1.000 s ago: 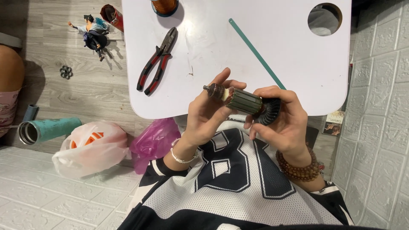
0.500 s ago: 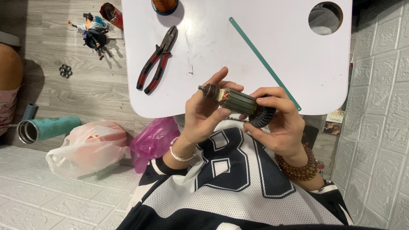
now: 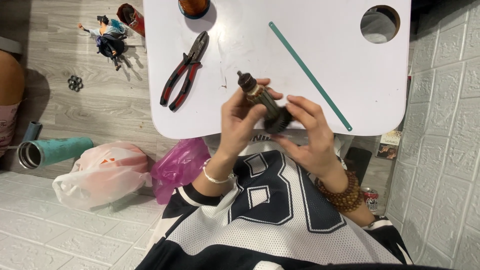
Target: A person uses a handheld hacksaw blade to saw into a small electric motor armature on a portable desk.
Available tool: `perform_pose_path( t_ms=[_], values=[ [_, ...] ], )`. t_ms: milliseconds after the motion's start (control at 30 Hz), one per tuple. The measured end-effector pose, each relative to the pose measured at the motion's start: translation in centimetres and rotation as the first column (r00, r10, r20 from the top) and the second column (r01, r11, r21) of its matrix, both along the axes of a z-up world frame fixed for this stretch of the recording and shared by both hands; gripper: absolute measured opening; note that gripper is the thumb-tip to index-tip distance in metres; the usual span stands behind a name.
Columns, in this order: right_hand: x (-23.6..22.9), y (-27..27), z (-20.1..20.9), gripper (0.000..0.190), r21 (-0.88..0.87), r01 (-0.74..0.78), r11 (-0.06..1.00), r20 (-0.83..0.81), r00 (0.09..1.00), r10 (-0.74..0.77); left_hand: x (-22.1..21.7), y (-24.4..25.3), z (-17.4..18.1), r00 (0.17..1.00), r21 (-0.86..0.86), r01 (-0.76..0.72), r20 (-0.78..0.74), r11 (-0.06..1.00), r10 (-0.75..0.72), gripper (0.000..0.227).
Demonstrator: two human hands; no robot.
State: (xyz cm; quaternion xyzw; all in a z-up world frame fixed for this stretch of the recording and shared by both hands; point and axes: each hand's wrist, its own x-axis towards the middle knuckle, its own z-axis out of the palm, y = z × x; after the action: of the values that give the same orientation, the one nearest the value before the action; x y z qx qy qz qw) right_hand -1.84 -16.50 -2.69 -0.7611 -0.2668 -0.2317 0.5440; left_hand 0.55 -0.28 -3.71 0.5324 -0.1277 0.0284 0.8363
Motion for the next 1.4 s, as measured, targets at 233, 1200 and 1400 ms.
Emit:
perform_pose_path(
  t_ms=[233, 1200, 1400],
  values=[
    [-0.4, -5.8, -1.4, 0.042, -0.600, 0.231, 0.766, -0.173, 0.897, -0.406, 2.7, 3.8, 2.5, 0.949, 0.591, -0.280, 0.288, 0.756, 0.126, 0.041],
    [-1.6, -7.6, -1.9, 0.017, -0.745, 0.256, 0.616, -0.273, 0.725, -0.632, 2.2, 7.2, -4.8, 0.860, 0.796, -0.509, 0.460, 0.328, 0.219, 0.056],
    [-1.9, -7.8, -1.3, 0.012, -0.771, 0.207, 0.602, -0.354, 0.646, -0.676, 2.4, 7.1, -4.6, 0.901, 0.836, -0.428, 0.364, 0.344, 0.236, 0.052]
  ],
)
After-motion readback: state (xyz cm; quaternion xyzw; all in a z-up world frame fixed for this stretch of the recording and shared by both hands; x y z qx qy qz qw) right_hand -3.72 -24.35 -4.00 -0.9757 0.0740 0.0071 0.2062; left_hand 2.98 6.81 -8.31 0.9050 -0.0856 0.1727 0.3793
